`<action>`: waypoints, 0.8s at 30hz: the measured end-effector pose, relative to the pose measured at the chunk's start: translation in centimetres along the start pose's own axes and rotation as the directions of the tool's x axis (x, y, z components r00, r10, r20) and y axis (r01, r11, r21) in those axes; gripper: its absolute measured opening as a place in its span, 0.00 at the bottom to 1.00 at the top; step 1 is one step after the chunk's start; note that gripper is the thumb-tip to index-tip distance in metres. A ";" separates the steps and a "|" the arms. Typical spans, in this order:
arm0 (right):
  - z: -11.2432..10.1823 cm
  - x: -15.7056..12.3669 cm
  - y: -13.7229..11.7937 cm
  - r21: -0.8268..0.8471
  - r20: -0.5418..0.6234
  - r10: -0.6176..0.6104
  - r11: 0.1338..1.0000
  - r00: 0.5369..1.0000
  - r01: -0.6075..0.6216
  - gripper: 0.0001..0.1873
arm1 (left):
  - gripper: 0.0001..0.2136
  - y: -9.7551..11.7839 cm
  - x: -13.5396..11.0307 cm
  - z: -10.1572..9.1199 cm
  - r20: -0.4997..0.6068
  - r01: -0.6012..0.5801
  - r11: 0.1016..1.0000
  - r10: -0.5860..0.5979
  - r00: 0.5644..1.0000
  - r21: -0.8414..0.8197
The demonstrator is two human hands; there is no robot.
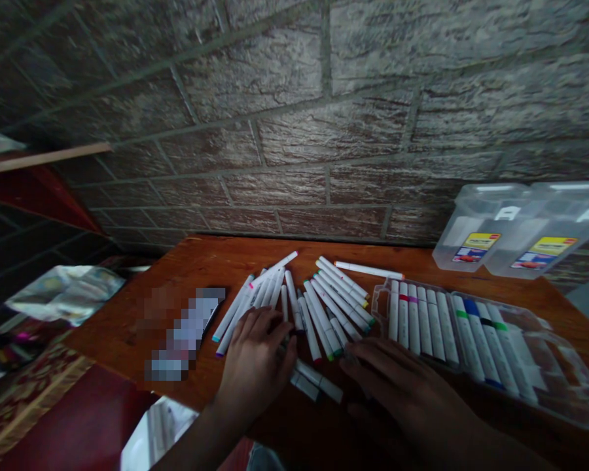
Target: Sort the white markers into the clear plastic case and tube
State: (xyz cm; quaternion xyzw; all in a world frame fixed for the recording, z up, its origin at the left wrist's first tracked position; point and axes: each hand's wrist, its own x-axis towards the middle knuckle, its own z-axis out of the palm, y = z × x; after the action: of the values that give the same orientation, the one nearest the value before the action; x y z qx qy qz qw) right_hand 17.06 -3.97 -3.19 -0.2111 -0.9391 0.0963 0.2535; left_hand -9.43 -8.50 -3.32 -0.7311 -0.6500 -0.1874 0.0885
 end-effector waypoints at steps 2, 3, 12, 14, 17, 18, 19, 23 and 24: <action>-0.1 0.0 0.0 0.009 0.003 0.009 1.000 1.000 -0.009 0.17 | 0.11 0.0 0.6 -0.2 0.049 0.054 0.998 -0.055 0.997 0.018; -0.1 0.0 0.0 0.009 0.001 0.010 1.000 1.000 -0.010 0.17 | 0.11 0.0 0.9 -0.3 0.077 0.082 0.996 -0.085 0.993 0.031; -0.4 -0.1 -0.1 0.004 -0.008 -0.014 1.000 1.000 0.014 0.18 | 0.19 0.0 4.4 -0.1 0.169 0.205 0.978 -0.210 0.963 0.045; -0.6 0.0 -0.2 0.010 -0.020 -0.015 1.000 1.000 0.015 0.18 | 0.18 -0.2 4.8 -0.3 0.178 0.228 0.974 -0.223 0.958 -0.007; -1.0 0.2 -0.2 0.017 -0.035 -0.024 1.000 0.999 0.025 0.17 | 0.16 -1.1 4.8 -1.5 0.206 0.253 0.959 -0.224 0.953 -0.125; -1.2 0.2 -0.2 0.019 -0.041 -0.026 0.999 0.999 0.027 0.16 | 0.16 -1.5 4.6 -2.2 0.207 0.257 0.952 -0.221 0.953 -0.168; -1.3 0.3 -0.2 0.024 -0.046 -0.023 0.999 0.999 0.025 0.16 | 0.17 -1.8 4.3 -2.9 0.201 0.253 0.939 -0.207 0.957 -0.234; -1.8 0.1 0.0 0.081 -0.101 0.025 0.997 0.995 -0.017 0.14 | 0.22 -2.2 3.4 -5.9 0.132 0.237 0.675 -0.204 0.970 -0.698; -1.9 0.1 0.2 0.105 -0.119 0.048 0.994 0.992 -0.035 0.14 | 0.23 -1.9 3.3 -6.4 0.119 0.228 0.619 -0.212 0.970 -0.752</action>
State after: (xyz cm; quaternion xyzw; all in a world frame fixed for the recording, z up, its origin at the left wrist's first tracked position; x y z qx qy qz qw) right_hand 18.10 -3.61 -1.58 -0.2226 -0.9112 0.1367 0.3187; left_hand -12.05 -7.60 3.57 -0.6170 -0.5963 -0.4453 -0.2558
